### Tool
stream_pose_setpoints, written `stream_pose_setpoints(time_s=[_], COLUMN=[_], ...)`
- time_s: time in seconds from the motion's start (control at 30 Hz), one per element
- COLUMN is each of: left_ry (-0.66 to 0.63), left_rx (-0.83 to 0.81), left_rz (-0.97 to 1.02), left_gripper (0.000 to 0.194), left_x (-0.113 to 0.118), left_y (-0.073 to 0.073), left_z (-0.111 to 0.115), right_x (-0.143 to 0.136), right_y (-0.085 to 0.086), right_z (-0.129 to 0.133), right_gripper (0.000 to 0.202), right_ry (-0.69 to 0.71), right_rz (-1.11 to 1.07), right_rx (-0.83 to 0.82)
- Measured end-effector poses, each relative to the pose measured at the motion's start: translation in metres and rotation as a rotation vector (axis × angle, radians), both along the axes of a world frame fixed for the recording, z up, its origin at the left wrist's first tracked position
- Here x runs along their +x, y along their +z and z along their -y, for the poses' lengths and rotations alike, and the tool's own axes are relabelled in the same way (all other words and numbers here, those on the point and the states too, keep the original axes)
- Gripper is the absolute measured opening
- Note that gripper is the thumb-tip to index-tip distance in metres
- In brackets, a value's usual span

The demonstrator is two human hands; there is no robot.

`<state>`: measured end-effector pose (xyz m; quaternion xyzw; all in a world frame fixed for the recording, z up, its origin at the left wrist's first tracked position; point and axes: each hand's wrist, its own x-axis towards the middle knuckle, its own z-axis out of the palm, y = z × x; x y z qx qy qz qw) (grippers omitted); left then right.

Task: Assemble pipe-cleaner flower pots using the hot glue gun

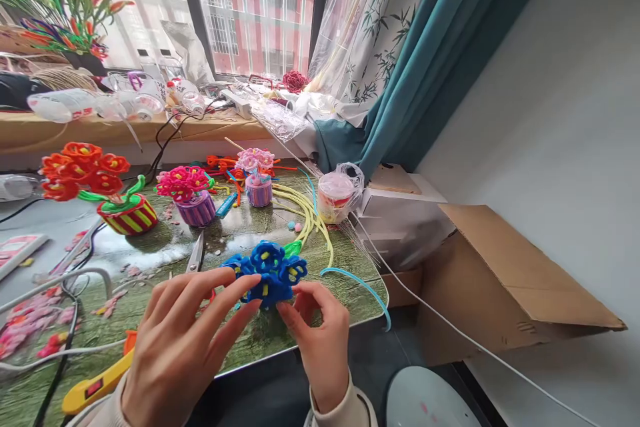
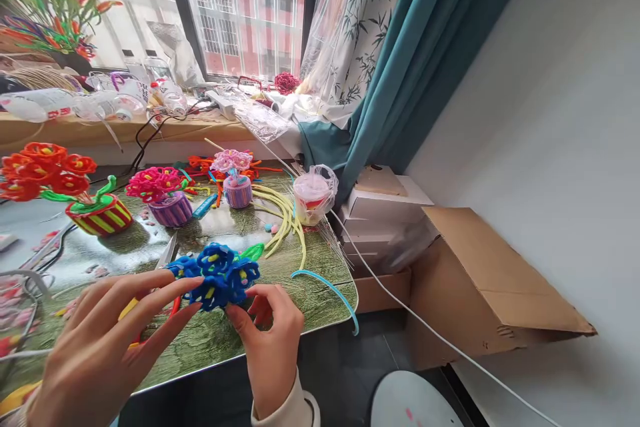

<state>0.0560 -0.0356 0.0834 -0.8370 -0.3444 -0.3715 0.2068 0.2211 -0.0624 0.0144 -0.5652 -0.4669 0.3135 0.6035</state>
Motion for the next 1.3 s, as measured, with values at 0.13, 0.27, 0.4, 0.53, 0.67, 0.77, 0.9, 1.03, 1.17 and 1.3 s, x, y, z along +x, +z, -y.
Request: stream_pose_setpoints(time_s=[0.13, 0.27, 0.4, 0.53, 0.67, 0.77, 0.9, 1.03, 1.17, 1.3], left_ry=[0.001, 0.0, -0.006, -0.004, 0.007, 0.002, -0.015, -0.024, -0.023, -0.02], left_rx=[0.002, 0.006, -0.012, -0.006, -0.002, -0.002, -0.007, -0.021, -0.051, -0.058], left_rz=[-0.005, -0.017, -0.037, -0.037, -0.008, -0.018, -0.02, -0.002, -0.003, -0.023], left_gripper=[0.023, 0.025, 0.03, 0.026, 0.022, 0.021, 0.023, 0.023, 0.027, 0.029], left_x=[0.0002, -0.0007, -0.0029, -0.0022, -0.0008, -0.0006, -0.0004, -0.0008, -0.0027, -0.0044], left_y=[-0.0017, -0.0025, -0.0038, -0.004, -0.003, -0.0028, -0.0037, -0.0047, -0.0048, -0.0057], left_z=[0.001, 0.002, 0.0019, 0.0012, 0.0015, 0.0019, 0.0018, 0.0005, -0.0006, -0.0004], right_x=[-0.0014, -0.0025, -0.0035, -0.003, -0.0016, -0.0012, -0.0008, -0.0006, -0.001, -0.0008], right_y=[-0.0033, -0.0063, -0.0055, -0.004, -0.0053, -0.0072, -0.0075, -0.0054, -0.0038, -0.003], right_z=[-0.0022, -0.0031, -0.0036, -0.003, -0.0019, -0.0014, -0.0016, -0.0025, -0.0026, -0.0011], right_gripper=[0.035, 0.038, 0.036, 0.035, 0.034, 0.032, 0.031, 0.03, 0.028, 0.027], right_ry=[0.118, 0.193, 0.181, 0.163, 0.165, 0.173, 0.168, 0.161, 0.161, 0.167], right_rz=[-0.086, -0.188, -0.187, -0.165, -0.177, -0.186, -0.181, -0.159, -0.168, -0.176], right_rx=[-0.074, -0.114, -0.114, -0.096, -0.097, -0.11, -0.086, -0.075, -0.093, -0.108])
